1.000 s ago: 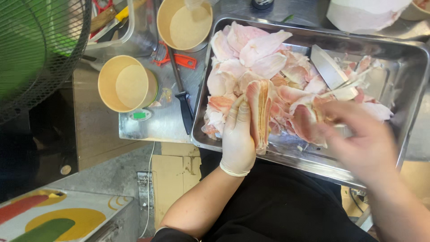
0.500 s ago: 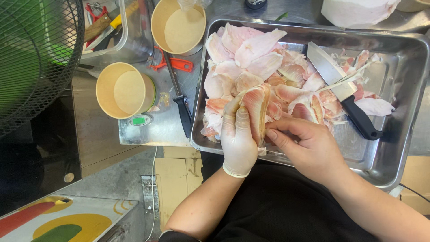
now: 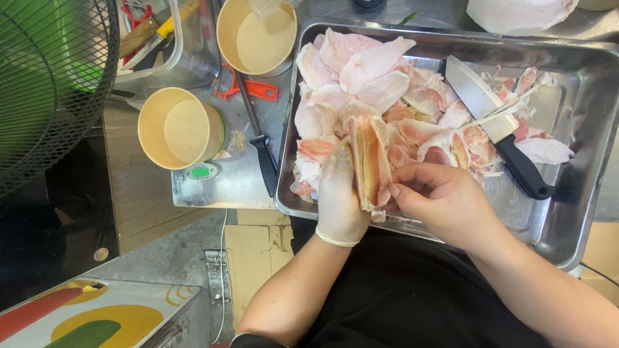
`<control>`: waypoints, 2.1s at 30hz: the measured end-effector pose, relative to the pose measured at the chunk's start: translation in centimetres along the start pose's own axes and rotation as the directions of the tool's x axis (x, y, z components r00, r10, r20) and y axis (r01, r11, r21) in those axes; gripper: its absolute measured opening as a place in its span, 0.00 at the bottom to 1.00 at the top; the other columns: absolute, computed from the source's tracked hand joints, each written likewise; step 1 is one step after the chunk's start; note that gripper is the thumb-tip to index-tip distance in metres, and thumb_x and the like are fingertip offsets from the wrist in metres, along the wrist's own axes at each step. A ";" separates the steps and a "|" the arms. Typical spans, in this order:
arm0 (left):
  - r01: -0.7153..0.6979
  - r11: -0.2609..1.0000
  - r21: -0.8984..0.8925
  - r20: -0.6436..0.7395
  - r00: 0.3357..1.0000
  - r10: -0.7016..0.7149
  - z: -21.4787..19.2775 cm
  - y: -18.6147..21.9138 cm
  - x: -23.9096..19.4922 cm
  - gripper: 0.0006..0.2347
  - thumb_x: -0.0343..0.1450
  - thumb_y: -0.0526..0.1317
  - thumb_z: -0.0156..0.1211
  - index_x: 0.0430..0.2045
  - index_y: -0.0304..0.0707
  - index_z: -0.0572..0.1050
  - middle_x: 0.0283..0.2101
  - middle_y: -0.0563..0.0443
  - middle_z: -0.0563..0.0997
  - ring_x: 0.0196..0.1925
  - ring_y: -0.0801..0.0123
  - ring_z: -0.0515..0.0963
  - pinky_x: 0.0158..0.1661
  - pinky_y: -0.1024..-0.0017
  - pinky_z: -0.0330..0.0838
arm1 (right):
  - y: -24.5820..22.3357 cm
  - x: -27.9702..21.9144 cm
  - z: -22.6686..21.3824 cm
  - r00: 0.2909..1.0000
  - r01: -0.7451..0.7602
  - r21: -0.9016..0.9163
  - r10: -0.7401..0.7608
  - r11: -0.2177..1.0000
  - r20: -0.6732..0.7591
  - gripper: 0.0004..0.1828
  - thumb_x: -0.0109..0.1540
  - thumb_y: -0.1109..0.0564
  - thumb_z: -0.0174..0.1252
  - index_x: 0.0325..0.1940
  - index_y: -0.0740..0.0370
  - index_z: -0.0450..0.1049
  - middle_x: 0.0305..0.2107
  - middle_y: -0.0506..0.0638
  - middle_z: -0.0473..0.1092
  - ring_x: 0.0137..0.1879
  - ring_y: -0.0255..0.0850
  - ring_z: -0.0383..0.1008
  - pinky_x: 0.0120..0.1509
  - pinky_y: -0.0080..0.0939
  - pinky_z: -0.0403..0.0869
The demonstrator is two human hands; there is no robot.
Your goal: The person peels a pomelo by hand and using a knife to remove the white pith and separate the fruit segments into a bowl.
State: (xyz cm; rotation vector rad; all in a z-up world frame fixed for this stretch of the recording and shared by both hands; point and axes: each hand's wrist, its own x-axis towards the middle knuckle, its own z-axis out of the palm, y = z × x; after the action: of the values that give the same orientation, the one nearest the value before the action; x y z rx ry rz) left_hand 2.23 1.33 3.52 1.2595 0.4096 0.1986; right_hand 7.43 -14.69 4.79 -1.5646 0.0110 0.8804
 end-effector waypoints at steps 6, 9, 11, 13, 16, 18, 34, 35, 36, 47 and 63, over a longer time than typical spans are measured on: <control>0.065 0.993 -0.103 0.120 0.991 -0.052 0.9 0.8 -0.2 0.27 0.79 0.49 0.49 0.69 0.33 0.56 0.64 0.51 0.71 0.61 0.71 0.73 0.59 0.74 0.69 | -1.7 -0.8 0.6 0.855 0.412 -0.720 -0.510 0.558 0.094 0.07 0.58 0.57 0.63 0.39 0.59 0.79 0.31 0.50 0.78 0.37 0.43 0.79 0.42 0.40 0.75; 0.169 0.983 -0.069 0.079 0.983 -0.163 1.0 0.0 0.0 0.28 0.80 0.48 0.53 0.72 0.27 0.61 0.55 0.47 0.73 0.52 0.66 0.69 0.51 0.71 0.65 | -2.3 -1.0 0.4 0.904 0.392 -0.558 -0.420 0.732 0.084 0.07 0.57 0.57 0.61 0.38 0.59 0.79 0.31 0.48 0.79 0.35 0.39 0.80 0.39 0.38 0.77; 0.245 0.964 -0.106 0.107 0.966 -0.234 0.6 -0.3 0.3 0.27 0.80 0.49 0.52 0.70 0.24 0.66 0.50 0.44 0.76 0.49 0.65 0.70 0.49 0.70 0.66 | -2.7 -0.7 -0.8 0.945 0.283 -0.560 -0.326 0.779 0.025 0.09 0.56 0.57 0.61 0.40 0.60 0.80 0.30 0.49 0.79 0.33 0.40 0.80 0.37 0.40 0.77; 0.219 0.974 -0.059 0.136 0.968 -0.209 -0.4 0.2 -0.3 0.27 0.80 0.52 0.50 0.65 0.22 0.69 0.53 0.44 0.78 0.53 0.68 0.76 0.54 0.72 0.72 | -2.9 -0.9 -1.9 0.959 0.234 -0.605 -0.281 0.762 0.016 0.11 0.55 0.57 0.62 0.40 0.60 0.80 0.29 0.49 0.78 0.32 0.41 0.80 0.36 0.40 0.76; 0.182 0.983 -0.021 0.169 0.970 -0.176 -0.1 0.8 -0.1 0.26 0.78 0.52 0.51 0.64 0.25 0.67 0.57 0.50 0.77 0.58 0.73 0.75 0.58 0.74 0.69 | -3.7 -0.8 -2.9 0.921 0.304 -0.730 -0.384 0.612 0.062 0.12 0.55 0.54 0.63 0.39 0.61 0.79 0.29 0.50 0.77 0.32 0.42 0.79 0.38 0.41 0.76; 0.163 0.986 0.027 0.183 0.969 -0.165 -0.3 1.4 -0.2 0.26 0.79 0.52 0.50 0.62 0.25 0.69 0.55 0.49 0.79 0.56 0.74 0.77 0.56 0.75 0.71 | -4.2 -0.8 -3.5 0.871 0.356 -0.797 -0.482 0.487 0.095 0.12 0.56 0.52 0.65 0.39 0.60 0.80 0.29 0.50 0.77 0.36 0.45 0.78 0.42 0.44 0.74; 0.589 0.718 -0.371 0.610 0.737 -0.289 -4.0 1.4 -2.7 0.25 0.83 0.55 0.50 0.56 0.25 0.70 0.44 0.37 0.81 0.36 0.60 0.81 0.34 0.70 0.73 | -5.6 2.8 -11.4 0.675 0.161 -0.966 -0.737 0.201 -0.041 0.08 0.70 0.58 0.63 0.51 0.64 0.81 0.38 0.55 0.75 0.45 0.48 0.78 0.53 0.46 0.76; 0.539 0.715 -0.446 0.552 0.794 -0.255 -3.6 1.3 -2.6 0.24 0.82 0.54 0.51 0.58 0.26 0.69 0.48 0.39 0.79 0.42 0.61 0.80 0.40 0.68 0.73 | -5.7 2.7 -11.0 0.703 0.179 -0.971 -0.711 0.159 0.013 0.10 0.69 0.59 0.64 0.52 0.64 0.81 0.38 0.56 0.76 0.45 0.50 0.78 0.52 0.47 0.76; 0.484 0.711 -0.510 0.491 0.843 -0.221 -3.0 1.0 -1.8 0.23 0.81 0.52 0.53 0.61 0.27 0.67 0.52 0.41 0.78 0.48 0.61 0.80 0.46 0.67 0.73 | -5.7 2.5 -10.4 0.726 0.195 -0.973 -0.685 0.119 0.062 0.12 0.67 0.59 0.66 0.54 0.64 0.82 0.38 0.57 0.76 0.46 0.53 0.77 0.52 0.49 0.76; -0.332 0.936 0.114 -0.035 0.941 0.338 -0.1 -0.3 -1.1 0.28 0.74 0.44 0.69 0.65 0.36 0.62 0.62 0.43 0.70 0.65 0.57 0.74 0.67 0.58 0.69 | -3.1 -3.5 -0.5 0.912 0.351 -0.351 -0.402 0.868 -0.083 0.11 0.61 0.58 0.64 0.46 0.62 0.82 0.39 0.49 0.81 0.40 0.33 0.79 0.44 0.32 0.76; -0.784 0.544 0.300 0.411 0.621 0.668 -0.6 0.5 -1.1 0.34 0.61 0.32 0.82 0.56 0.51 0.61 0.58 0.49 0.71 0.66 0.46 0.75 0.68 0.50 0.73 | -0.5 0.7 -1.3 0.983 -0.152 0.093 0.142 0.984 0.114 0.15 0.60 0.56 0.62 0.44 0.68 0.84 0.27 0.51 0.79 0.33 0.35 0.75 0.40 0.36 0.74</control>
State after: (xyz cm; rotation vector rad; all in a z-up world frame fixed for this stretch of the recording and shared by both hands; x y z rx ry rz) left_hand 1.06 1.63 4.10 1.8622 -0.3698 0.6922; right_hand 8.83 -15.37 4.74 -1.4343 0.0945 1.0630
